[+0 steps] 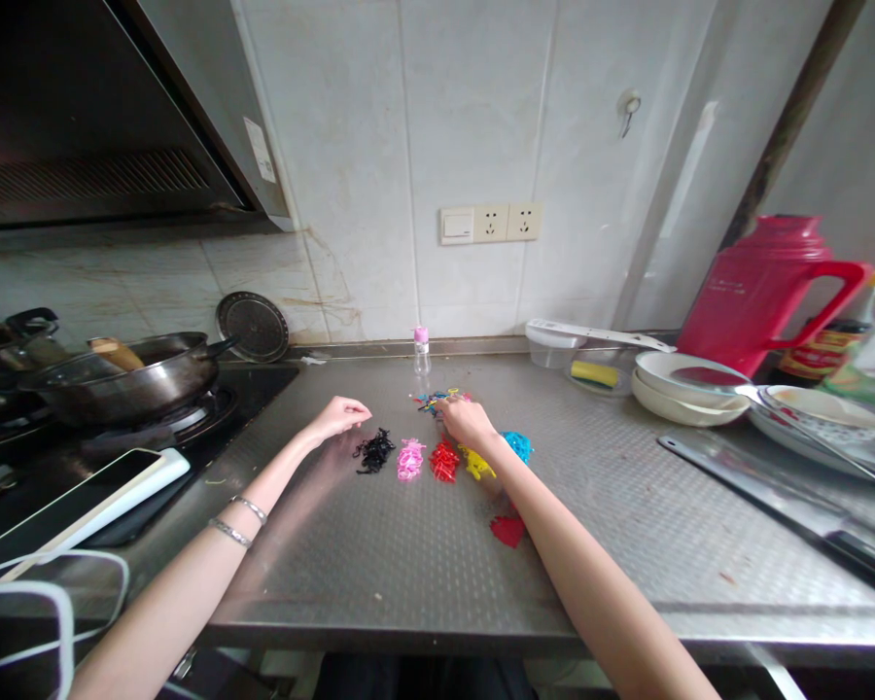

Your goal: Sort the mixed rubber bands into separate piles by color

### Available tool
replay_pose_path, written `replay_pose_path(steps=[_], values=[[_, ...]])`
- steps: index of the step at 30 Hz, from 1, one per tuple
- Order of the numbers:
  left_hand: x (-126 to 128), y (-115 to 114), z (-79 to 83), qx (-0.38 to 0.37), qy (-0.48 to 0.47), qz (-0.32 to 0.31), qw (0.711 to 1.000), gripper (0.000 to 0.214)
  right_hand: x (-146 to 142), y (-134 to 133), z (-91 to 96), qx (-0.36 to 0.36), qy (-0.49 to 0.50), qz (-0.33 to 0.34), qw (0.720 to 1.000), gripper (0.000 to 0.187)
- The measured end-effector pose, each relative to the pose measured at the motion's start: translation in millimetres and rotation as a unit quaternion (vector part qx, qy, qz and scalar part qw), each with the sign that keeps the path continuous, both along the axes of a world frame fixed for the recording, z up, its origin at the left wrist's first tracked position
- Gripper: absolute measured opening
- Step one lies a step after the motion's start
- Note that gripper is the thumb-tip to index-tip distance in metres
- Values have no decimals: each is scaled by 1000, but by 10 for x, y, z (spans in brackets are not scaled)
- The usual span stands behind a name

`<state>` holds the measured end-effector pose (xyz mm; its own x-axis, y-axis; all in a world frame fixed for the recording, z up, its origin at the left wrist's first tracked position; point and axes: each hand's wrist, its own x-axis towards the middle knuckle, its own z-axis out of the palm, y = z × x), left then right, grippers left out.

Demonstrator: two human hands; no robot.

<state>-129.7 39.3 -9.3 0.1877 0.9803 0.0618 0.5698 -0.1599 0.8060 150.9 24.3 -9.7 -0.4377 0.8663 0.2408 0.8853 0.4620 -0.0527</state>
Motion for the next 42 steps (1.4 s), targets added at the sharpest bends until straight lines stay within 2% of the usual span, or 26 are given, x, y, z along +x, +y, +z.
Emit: replay_pose_path(steps=[7, 16, 24, 31, 42], values=[[-9, -7, -16, 3, 4, -3, 1000, 31, -14, -5, 32, -31, 4, -48, 998, 36], [16, -40, 5, -3, 5, 2, 1000, 31, -3, 9, 28, -43, -5, -37, 998, 35], [20, -37, 1, 1, 12, 1, 1000, 29, -19, -8, 12, -19, -19, -25, 999, 36], [10, -33, -6, -2, 14, -3, 1000, 29, -21, 12, 0, -23, -18, -44, 999, 36], [10, -17, -18, -3, 10, -6, 1000, 30, 62, 79, -51, 1, 69, -27, 997, 30]])
